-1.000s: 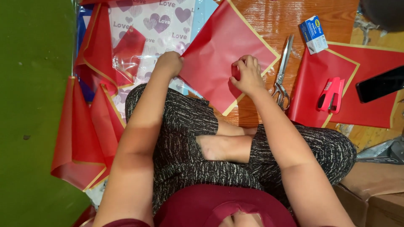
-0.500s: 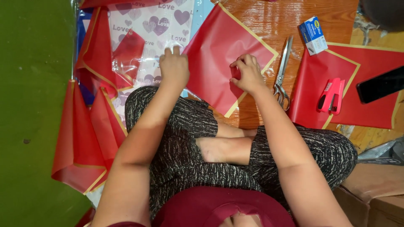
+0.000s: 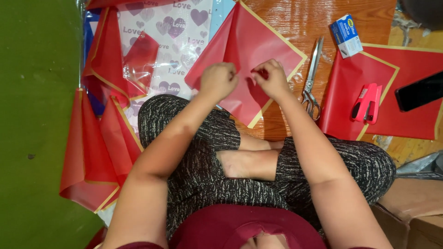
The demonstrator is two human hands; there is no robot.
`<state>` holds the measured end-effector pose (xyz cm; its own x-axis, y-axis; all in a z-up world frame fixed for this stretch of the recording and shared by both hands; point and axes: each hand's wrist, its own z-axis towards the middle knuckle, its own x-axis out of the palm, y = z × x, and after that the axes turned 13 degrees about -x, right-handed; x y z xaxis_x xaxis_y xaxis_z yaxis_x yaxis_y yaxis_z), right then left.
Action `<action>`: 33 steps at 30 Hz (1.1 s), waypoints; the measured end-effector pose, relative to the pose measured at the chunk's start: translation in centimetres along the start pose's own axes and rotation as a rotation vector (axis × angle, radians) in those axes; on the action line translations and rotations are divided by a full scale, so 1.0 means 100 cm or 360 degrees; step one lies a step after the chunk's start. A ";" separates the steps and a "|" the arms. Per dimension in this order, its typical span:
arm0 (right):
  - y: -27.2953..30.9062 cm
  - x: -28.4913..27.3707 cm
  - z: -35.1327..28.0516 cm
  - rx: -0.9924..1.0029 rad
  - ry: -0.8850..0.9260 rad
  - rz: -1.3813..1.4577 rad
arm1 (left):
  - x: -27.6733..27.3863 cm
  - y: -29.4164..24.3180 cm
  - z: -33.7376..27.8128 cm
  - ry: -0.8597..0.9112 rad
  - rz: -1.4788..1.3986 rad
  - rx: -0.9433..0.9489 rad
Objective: Folding red wrapping paper into triangular shapes and securing the folds with a stapler while sitting on the floor.
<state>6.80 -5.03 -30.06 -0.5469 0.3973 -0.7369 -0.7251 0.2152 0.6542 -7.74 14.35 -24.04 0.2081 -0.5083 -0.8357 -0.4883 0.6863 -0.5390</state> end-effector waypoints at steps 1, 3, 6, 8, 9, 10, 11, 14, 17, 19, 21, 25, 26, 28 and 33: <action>0.003 0.003 0.003 0.0199 -0.0072 0.0296 | 0.011 0.000 0.004 0.0084 0.0018 -0.0033; 0.017 0.004 0.009 0.0397 -0.0130 0.0583 | 0.034 -0.002 0.009 0.0164 0.0022 -0.0074; 0.029 0.009 0.009 0.0682 -0.0088 0.0955 | 0.040 -0.016 0.014 0.0341 -0.0003 -0.0173; 0.011 0.024 0.001 0.0785 -0.0105 0.0919 | 0.009 -0.032 0.014 0.0654 -0.0052 -0.0193; 0.015 0.011 0.005 0.0794 -0.0100 0.0916 | 0.014 -0.027 0.027 0.0662 -0.0059 -0.0195; 0.022 0.001 0.010 0.0951 0.0038 0.0761 | 0.017 -0.021 0.038 0.0562 0.0063 0.0017; 0.030 -0.009 0.015 0.1101 0.0182 0.0603 | 0.020 -0.013 0.049 0.0460 0.0182 0.0230; 0.056 -0.028 0.024 0.1041 0.0256 0.0487 | 0.025 0.006 0.090 0.0232 0.0218 0.0456; 0.070 -0.037 0.034 0.1074 0.0457 0.0278 | 0.033 0.018 0.118 0.0168 0.0302 0.0403; 0.060 -0.028 0.028 0.1003 0.0421 0.0140 | 0.034 0.023 0.125 0.0138 0.0356 0.0412; 0.057 -0.021 0.024 0.0929 0.0406 0.0024 | 0.033 0.027 0.125 0.0124 0.0421 0.0399; 0.056 -0.017 0.027 0.0914 0.0310 0.0006 | 0.029 0.030 0.128 -0.0072 0.0318 0.0640; 0.055 -0.017 0.025 0.0893 0.0272 -0.0021 | 0.032 0.030 0.128 -0.0060 0.0301 0.0647; 0.055 -0.015 0.024 0.0901 0.0290 -0.0013 | 0.034 0.033 0.130 -0.0069 0.0285 0.0616; 0.050 -0.017 0.022 0.0838 0.0246 0.0146 | 0.040 0.045 0.137 -0.0103 0.0344 0.0549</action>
<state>5.00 -2.66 -25.14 -0.6817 0.3087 -0.6633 -0.3859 0.6186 0.6844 2.46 22.53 -31.22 0.1902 -0.3069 -0.9325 -0.2162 0.9135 -0.3447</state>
